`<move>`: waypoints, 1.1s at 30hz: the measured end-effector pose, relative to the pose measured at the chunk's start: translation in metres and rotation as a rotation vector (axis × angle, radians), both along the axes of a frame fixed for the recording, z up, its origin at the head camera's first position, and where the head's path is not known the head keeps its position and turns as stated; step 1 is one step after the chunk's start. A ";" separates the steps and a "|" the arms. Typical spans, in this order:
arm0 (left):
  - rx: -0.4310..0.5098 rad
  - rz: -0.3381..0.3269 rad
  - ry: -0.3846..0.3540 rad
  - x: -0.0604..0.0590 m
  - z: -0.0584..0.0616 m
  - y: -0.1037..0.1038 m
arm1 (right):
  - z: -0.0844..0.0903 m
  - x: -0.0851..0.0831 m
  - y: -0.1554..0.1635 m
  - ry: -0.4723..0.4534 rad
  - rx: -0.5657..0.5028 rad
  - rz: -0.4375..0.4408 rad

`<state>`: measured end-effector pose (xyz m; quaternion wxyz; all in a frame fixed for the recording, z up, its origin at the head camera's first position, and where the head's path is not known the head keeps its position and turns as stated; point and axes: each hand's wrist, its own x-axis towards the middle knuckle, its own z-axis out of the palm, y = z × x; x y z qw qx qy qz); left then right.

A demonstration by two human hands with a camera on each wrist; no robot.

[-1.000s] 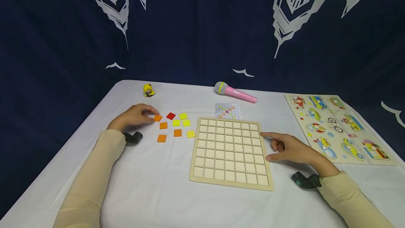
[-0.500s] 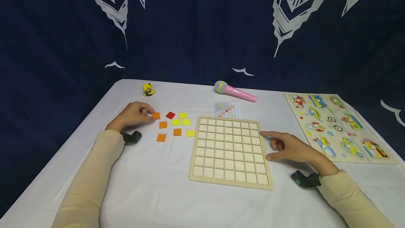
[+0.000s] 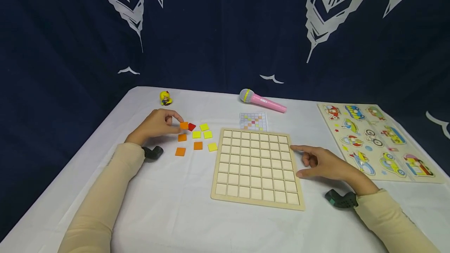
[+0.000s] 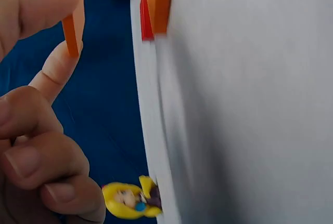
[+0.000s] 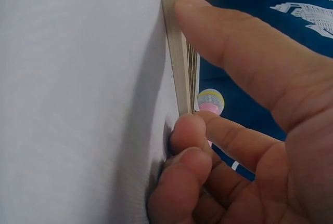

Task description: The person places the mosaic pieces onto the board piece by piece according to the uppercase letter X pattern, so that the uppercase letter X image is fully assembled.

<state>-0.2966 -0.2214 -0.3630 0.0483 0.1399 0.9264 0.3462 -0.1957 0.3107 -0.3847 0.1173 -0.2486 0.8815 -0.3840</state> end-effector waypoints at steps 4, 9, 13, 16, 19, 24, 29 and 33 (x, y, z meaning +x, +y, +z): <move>-0.021 -0.012 -0.007 0.005 0.005 0.012 | 0.000 0.000 0.000 0.005 0.001 0.003; -0.050 -0.043 0.001 0.011 0.011 0.025 | -0.001 -0.001 0.001 0.004 0.003 0.003; -0.057 -0.069 0.010 0.013 0.012 0.034 | -0.001 -0.002 0.000 0.002 0.005 0.004; -0.054 -0.097 0.034 0.015 0.012 0.039 | -0.001 -0.001 0.000 0.002 0.003 0.007; -0.048 -0.126 0.056 0.016 0.012 0.045 | -0.001 -0.001 0.000 0.004 0.001 0.009; -0.038 -0.170 0.083 0.019 0.011 0.056 | 0.000 0.000 0.000 0.004 0.003 0.006; -0.041 -0.201 0.105 0.020 0.010 0.069 | 0.000 0.000 0.000 0.004 0.002 0.000; -0.050 -0.209 0.116 0.023 0.012 0.079 | 0.000 -0.001 0.000 0.001 0.003 0.007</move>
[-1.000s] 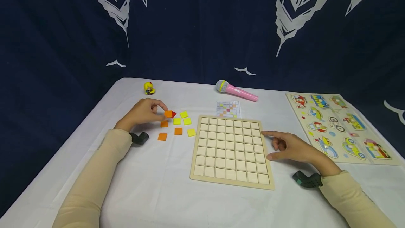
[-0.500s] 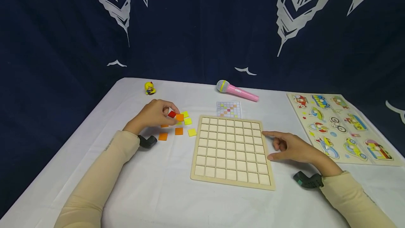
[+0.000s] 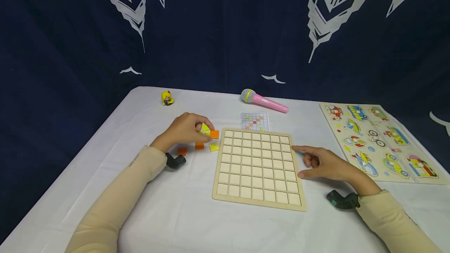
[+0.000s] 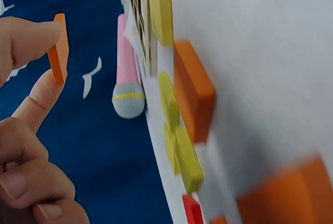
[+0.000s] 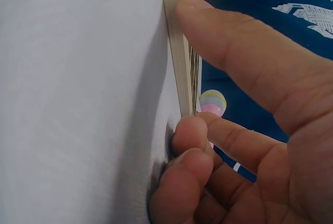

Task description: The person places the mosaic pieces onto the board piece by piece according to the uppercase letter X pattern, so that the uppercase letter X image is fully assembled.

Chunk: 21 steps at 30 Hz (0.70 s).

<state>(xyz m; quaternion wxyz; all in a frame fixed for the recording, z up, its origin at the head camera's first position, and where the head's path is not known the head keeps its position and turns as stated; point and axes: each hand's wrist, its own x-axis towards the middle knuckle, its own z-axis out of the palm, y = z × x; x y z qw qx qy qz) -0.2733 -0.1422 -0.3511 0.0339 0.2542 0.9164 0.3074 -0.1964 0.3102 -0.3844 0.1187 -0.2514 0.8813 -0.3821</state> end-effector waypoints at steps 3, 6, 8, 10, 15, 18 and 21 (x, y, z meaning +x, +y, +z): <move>-0.004 -0.008 0.008 0.000 0.000 0.008 | 0.000 0.000 0.000 0.004 0.001 0.005; -0.006 -0.019 0.015 0.000 0.000 0.014 | 0.000 0.000 0.000 0.012 0.003 0.012; -0.008 -0.028 0.018 0.000 -0.001 0.018 | 0.001 -0.001 0.000 0.014 0.005 0.014; -0.011 -0.037 0.027 0.000 -0.002 0.021 | 0.001 -0.001 0.000 0.012 0.005 0.013; -0.015 -0.053 0.054 0.001 -0.001 0.029 | 0.001 -0.002 0.001 0.005 0.003 0.009; -0.013 -0.066 0.074 0.002 -0.001 0.034 | 0.000 -0.001 0.001 0.009 0.000 0.008; -0.015 -0.081 0.095 0.003 0.000 0.039 | -0.001 -0.001 0.002 0.013 -0.003 0.009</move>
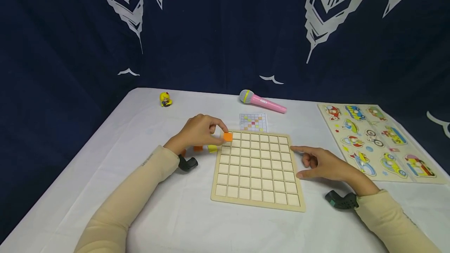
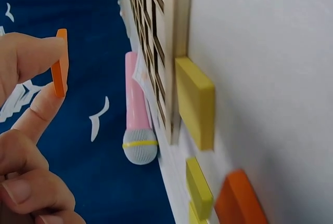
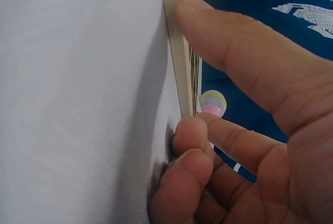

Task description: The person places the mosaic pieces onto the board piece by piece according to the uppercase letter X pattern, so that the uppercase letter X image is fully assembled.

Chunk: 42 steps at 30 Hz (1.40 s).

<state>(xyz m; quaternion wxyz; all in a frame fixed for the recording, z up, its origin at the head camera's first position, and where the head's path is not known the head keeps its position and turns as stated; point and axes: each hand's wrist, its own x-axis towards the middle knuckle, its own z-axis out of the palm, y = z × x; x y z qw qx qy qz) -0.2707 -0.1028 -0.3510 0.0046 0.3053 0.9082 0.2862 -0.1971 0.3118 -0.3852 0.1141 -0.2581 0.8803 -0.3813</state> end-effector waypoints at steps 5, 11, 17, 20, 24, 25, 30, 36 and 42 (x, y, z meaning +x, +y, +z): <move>-0.028 0.005 -0.006 0.000 0.001 0.009 | -0.001 0.000 0.000 -0.002 0.003 0.000; -0.087 0.009 -0.020 -0.001 0.001 0.019 | 0.000 0.000 -0.001 -0.008 0.010 -0.005; -0.154 0.009 -0.029 -0.006 0.000 0.028 | 0.001 0.000 -0.001 -0.006 0.006 -0.004; -0.189 0.010 -0.033 -0.008 -0.002 0.032 | 0.001 0.000 -0.001 -0.007 0.002 -0.002; -0.231 0.016 -0.039 -0.011 -0.003 0.036 | 0.000 -0.001 0.000 -0.007 0.000 0.000; -0.239 0.018 -0.042 -0.011 -0.003 0.037 | 0.000 -0.001 0.000 -0.006 0.000 0.000; -0.260 0.033 -0.055 -0.014 -0.005 0.039 | 0.001 0.000 -0.001 -0.005 0.001 0.000; -0.258 0.023 -0.069 -0.017 -0.010 0.040 | 0.001 0.000 -0.001 -0.010 0.000 0.000; -0.261 0.023 -0.099 -0.017 -0.009 0.041 | 0.001 0.000 -0.001 -0.005 0.000 0.003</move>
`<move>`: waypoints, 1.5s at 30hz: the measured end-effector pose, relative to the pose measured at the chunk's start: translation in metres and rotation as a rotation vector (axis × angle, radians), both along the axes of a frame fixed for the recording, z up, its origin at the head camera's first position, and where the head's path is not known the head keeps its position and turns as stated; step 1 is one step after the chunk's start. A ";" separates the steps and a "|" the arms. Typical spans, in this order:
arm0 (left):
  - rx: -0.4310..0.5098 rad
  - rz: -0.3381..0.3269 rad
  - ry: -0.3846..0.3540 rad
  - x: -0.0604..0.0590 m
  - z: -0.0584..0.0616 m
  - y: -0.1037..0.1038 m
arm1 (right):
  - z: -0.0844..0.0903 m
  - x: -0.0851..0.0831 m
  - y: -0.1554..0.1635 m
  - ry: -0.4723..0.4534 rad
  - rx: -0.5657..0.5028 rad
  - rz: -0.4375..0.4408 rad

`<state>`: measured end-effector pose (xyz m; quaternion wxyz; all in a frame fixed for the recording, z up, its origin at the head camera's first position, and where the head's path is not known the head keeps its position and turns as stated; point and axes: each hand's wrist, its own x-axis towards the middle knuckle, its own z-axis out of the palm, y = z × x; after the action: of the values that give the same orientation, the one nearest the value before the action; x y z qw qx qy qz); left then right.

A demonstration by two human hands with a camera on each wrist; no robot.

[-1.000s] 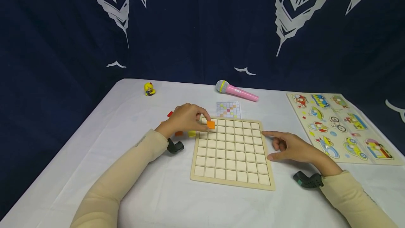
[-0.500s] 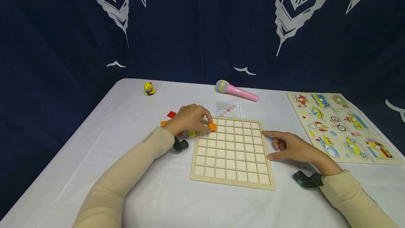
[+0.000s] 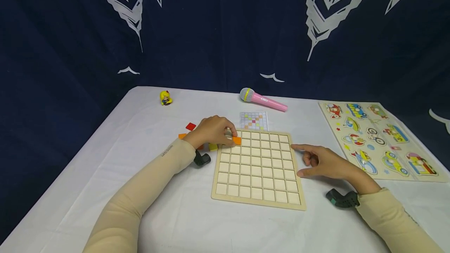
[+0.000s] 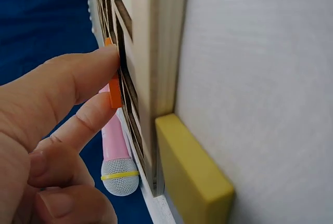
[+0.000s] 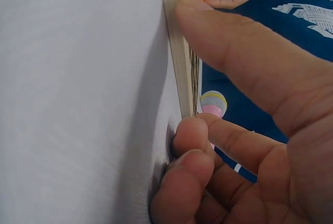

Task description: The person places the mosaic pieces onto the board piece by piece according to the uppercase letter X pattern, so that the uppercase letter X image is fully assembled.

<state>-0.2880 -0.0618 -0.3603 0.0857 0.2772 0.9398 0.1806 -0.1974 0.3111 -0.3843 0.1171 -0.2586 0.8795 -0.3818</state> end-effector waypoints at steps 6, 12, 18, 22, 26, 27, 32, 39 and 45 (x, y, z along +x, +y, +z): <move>-0.012 -0.001 -0.029 0.000 0.000 -0.002 | 0.000 0.000 0.000 0.003 -0.001 0.004; -0.003 -0.018 -0.057 0.001 0.000 -0.011 | 0.000 -0.001 -0.001 -0.003 0.005 -0.005; 0.089 -0.059 -0.094 0.006 0.005 -0.030 | 0.001 0.000 -0.001 -0.011 0.009 -0.009; 0.168 -0.087 -0.144 0.010 0.007 -0.045 | 0.002 0.000 -0.002 -0.013 0.010 -0.011; 0.230 -0.089 -0.194 0.013 0.008 -0.061 | 0.001 -0.001 -0.001 -0.011 0.010 -0.007; 0.242 -0.087 -0.198 0.012 0.008 -0.065 | 0.001 -0.001 -0.001 -0.011 0.009 -0.007; 0.337 -0.052 -0.207 0.007 0.011 -0.088 | 0.001 -0.001 -0.001 -0.016 0.003 -0.010; 0.478 0.056 -0.204 -0.007 0.009 -0.116 | 0.001 0.000 0.000 -0.007 0.000 -0.009; 0.546 0.204 -0.240 -0.016 -0.001 -0.133 | 0.000 0.000 0.001 -0.009 -0.009 -0.003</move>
<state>-0.3037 -0.1946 -0.3613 0.1000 0.1710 0.8626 0.4655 -0.1978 0.3117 -0.3845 0.1194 -0.2560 0.8777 -0.3871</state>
